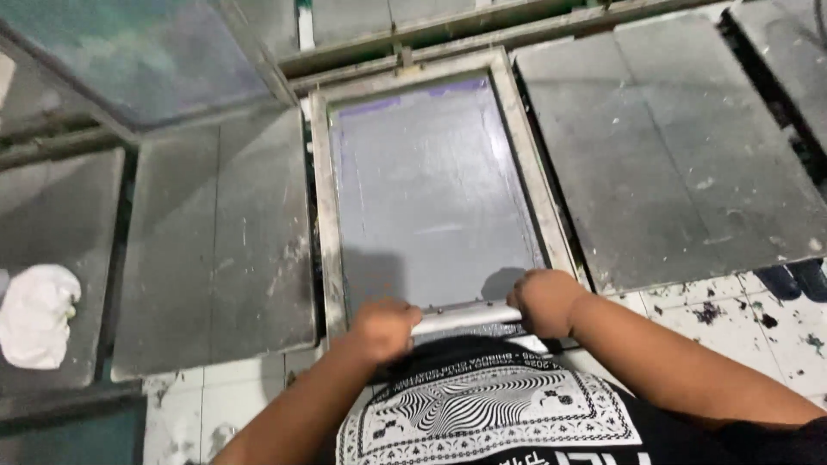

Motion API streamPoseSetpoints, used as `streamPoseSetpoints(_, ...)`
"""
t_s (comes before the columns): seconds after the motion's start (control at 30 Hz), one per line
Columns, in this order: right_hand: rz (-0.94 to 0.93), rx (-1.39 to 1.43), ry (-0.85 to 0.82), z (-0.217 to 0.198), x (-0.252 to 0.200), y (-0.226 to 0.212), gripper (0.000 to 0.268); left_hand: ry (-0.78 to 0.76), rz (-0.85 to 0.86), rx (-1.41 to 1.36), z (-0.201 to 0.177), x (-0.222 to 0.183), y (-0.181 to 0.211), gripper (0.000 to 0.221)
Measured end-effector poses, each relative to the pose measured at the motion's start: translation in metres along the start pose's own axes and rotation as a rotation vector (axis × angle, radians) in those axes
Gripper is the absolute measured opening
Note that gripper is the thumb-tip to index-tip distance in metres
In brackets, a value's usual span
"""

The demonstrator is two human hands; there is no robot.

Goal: A person performs manual screen printing on a garment, using a squeegee to press ink through the screen and a spatula to replenish ink from a container.

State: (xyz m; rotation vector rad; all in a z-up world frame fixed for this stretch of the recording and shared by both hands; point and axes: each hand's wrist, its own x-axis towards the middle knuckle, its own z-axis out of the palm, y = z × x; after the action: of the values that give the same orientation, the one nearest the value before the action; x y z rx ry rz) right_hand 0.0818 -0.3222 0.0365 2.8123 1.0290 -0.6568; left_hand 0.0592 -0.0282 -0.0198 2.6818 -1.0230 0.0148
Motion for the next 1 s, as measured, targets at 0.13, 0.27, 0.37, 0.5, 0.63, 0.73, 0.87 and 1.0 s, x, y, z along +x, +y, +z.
streamPoseSetpoints(0.13, -0.010, 0.037, -0.038, 0.001, -0.001, -0.005, 0.012, 0.260, 0.141, 0.059, 0.022, -0.023, -0.001, 0.018)
streamPoseSetpoints(0.27, 0.037, 0.060, -0.075, 0.004, -0.003, -0.007, 0.011, -0.006, 0.051, 0.147, 0.014, -0.024, 0.006, 0.019)
streamPoseSetpoints(0.37, 0.087, 0.055, -0.073, 0.004, 0.000, -0.010, 0.012, -0.075, 0.018, 0.122, 0.004, -0.021, 0.006, 0.026)
streamPoseSetpoints(0.5, 0.108, 0.067, -0.152, -0.008, 0.001, -0.009, 0.018, -0.225, -0.079, 0.050, -0.015, -0.013, 0.011, 0.024)
streamPoseSetpoints(0.63, 0.114, 0.050, -0.192, -0.021, 0.003, -0.009, 0.015, -0.492, -0.219, -0.043, -0.032, 0.004, 0.010, 0.020)
streamPoseSetpoints(0.73, 0.115, 0.045, -0.241, -0.034, 0.007, -0.004, 0.021, -0.615, -0.563, -0.231, -0.051, 0.022, 0.016, 0.040)
streamPoseSetpoints(0.87, 0.067, 0.105, -0.273, -0.029, 0.014, 0.006, 0.022, -0.557, -0.238, 0.034, -0.043, 0.014, 0.010, 0.018)
streamPoseSetpoints(1.0, 0.073, 0.127, -0.317, -0.061, 0.008, -0.004, 0.026, -0.534, -0.207, 0.066, -0.076, 0.023, 0.016, 0.018)
